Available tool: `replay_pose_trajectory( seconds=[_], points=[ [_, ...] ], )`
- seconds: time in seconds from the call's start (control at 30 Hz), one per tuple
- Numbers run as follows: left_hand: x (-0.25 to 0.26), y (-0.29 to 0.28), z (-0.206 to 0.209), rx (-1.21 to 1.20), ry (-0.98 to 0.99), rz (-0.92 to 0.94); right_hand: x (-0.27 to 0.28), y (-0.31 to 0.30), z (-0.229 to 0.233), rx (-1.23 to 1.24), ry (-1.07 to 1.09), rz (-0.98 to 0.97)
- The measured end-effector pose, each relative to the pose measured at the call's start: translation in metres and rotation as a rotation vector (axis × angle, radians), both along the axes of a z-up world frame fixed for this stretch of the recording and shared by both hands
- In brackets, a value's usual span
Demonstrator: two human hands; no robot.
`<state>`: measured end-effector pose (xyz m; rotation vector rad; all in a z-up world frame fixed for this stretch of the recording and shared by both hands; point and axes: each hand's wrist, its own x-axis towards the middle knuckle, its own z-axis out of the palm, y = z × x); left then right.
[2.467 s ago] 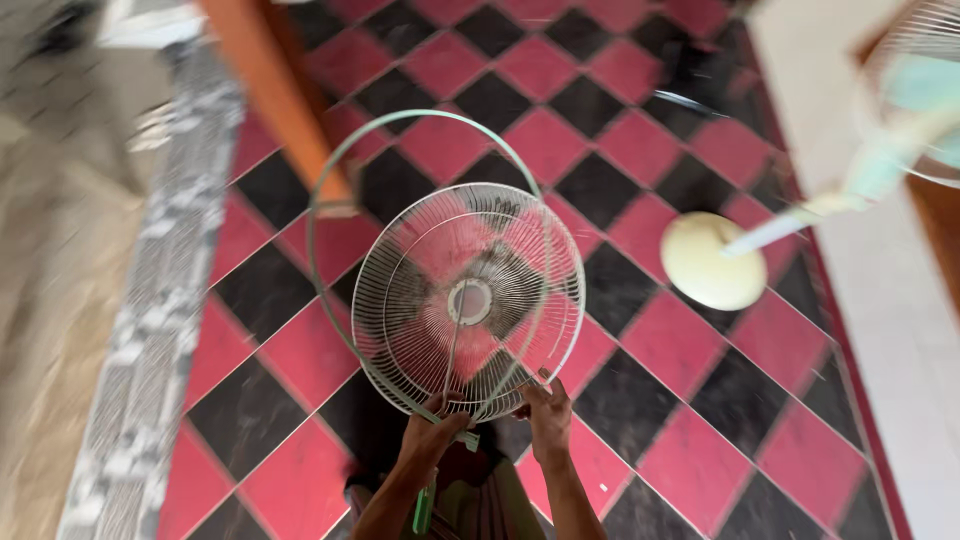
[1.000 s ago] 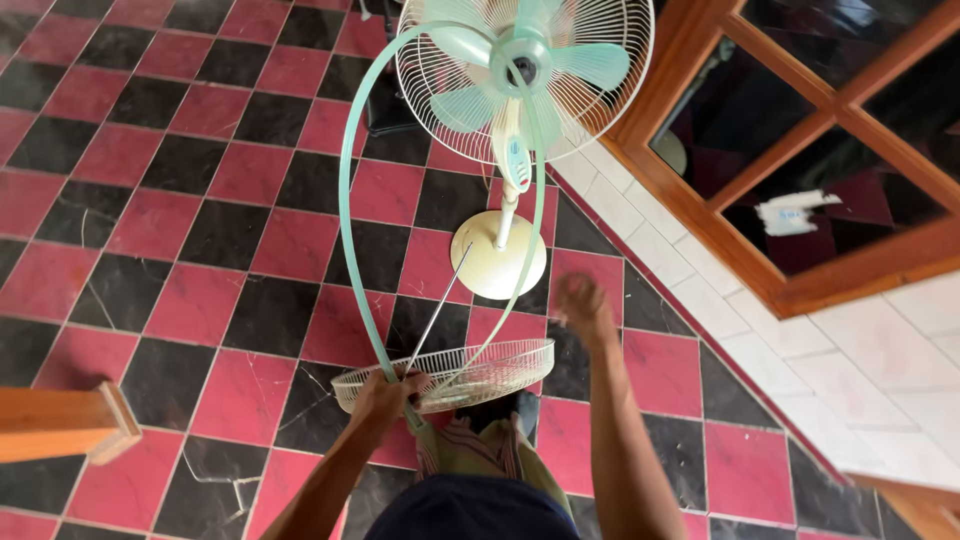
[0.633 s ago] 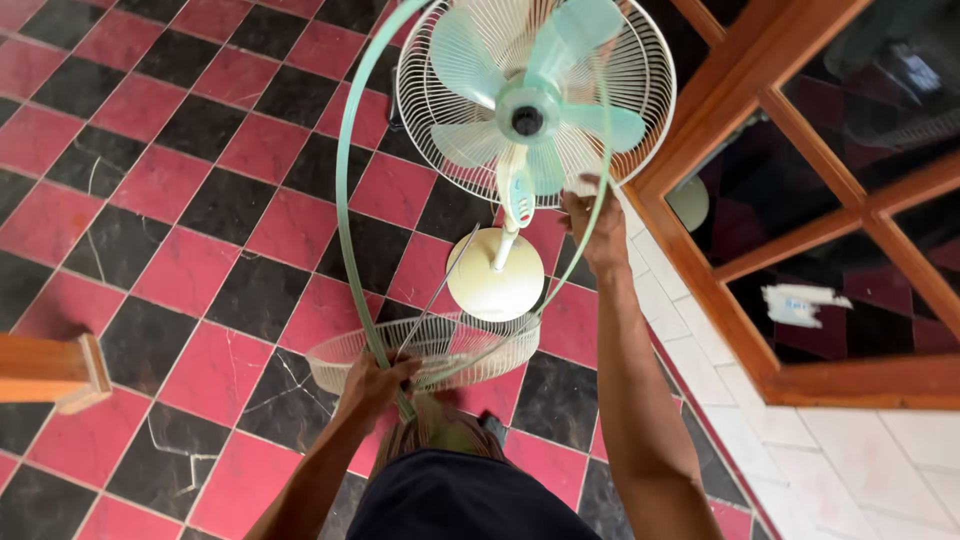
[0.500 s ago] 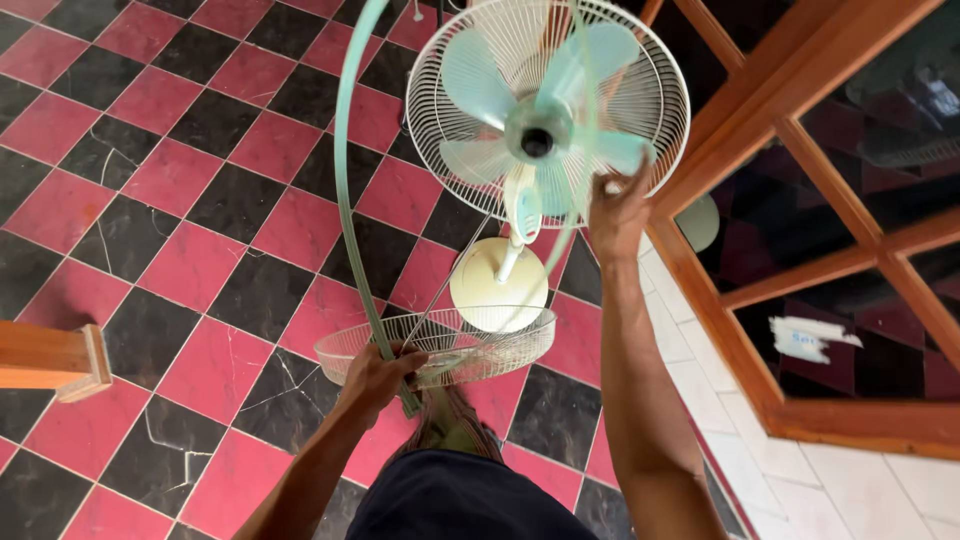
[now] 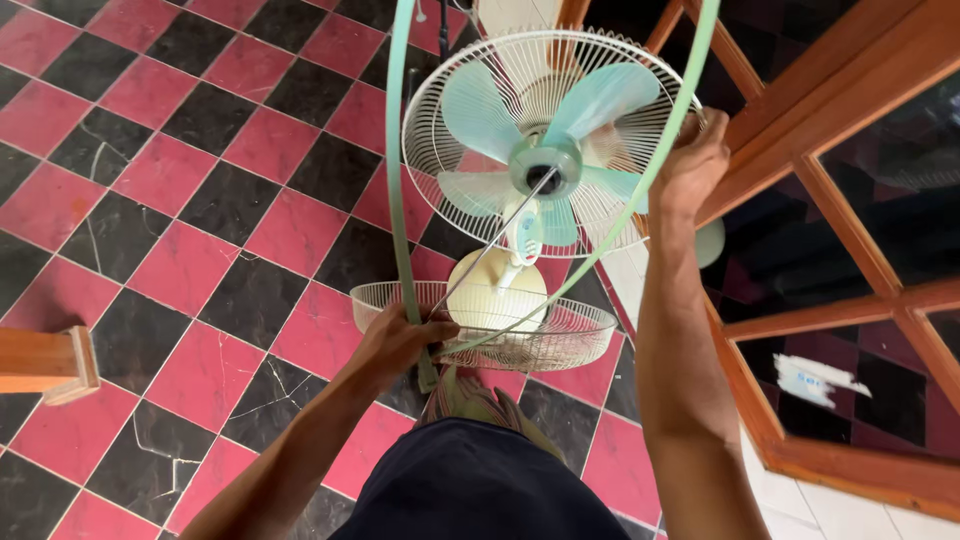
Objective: The person uses a screwdriver to unscrew and remove the front grille of a black pedestal fan, then moves to a second light-green fan to remove its front grille as well. The person handles the fans and screwdriver throughout the process.
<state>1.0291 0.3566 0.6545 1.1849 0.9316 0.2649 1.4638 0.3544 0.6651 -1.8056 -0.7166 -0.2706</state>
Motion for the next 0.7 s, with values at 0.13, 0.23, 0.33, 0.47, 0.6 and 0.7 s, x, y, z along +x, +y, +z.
replay_pose_trajectory(
  seconds=[0.13,0.23,0.33,0.47,0.6,0.7],
  points=[
    [0.022,0.001,0.014,0.028,0.061,0.036,0.026,0.002,-0.013,0.006,-0.320,-0.017],
    [0.036,-0.008,0.018,0.040,0.069,0.075,0.044,0.011,-0.017,0.062,-0.290,-0.002],
    [0.050,-0.012,0.025,0.024,0.074,0.112,0.058,0.015,-0.015,0.008,-0.240,0.049],
    [0.062,-0.016,0.027,-0.077,0.053,0.167,0.071,0.021,-0.013,-0.016,-0.361,0.055],
    [0.073,-0.016,0.024,0.019,-0.060,0.152,0.084,0.033,-0.011,0.004,-0.397,0.078],
    [0.083,-0.017,0.027,0.004,0.004,0.170,0.093,0.042,-0.012,0.012,-0.367,0.134]
  ],
)
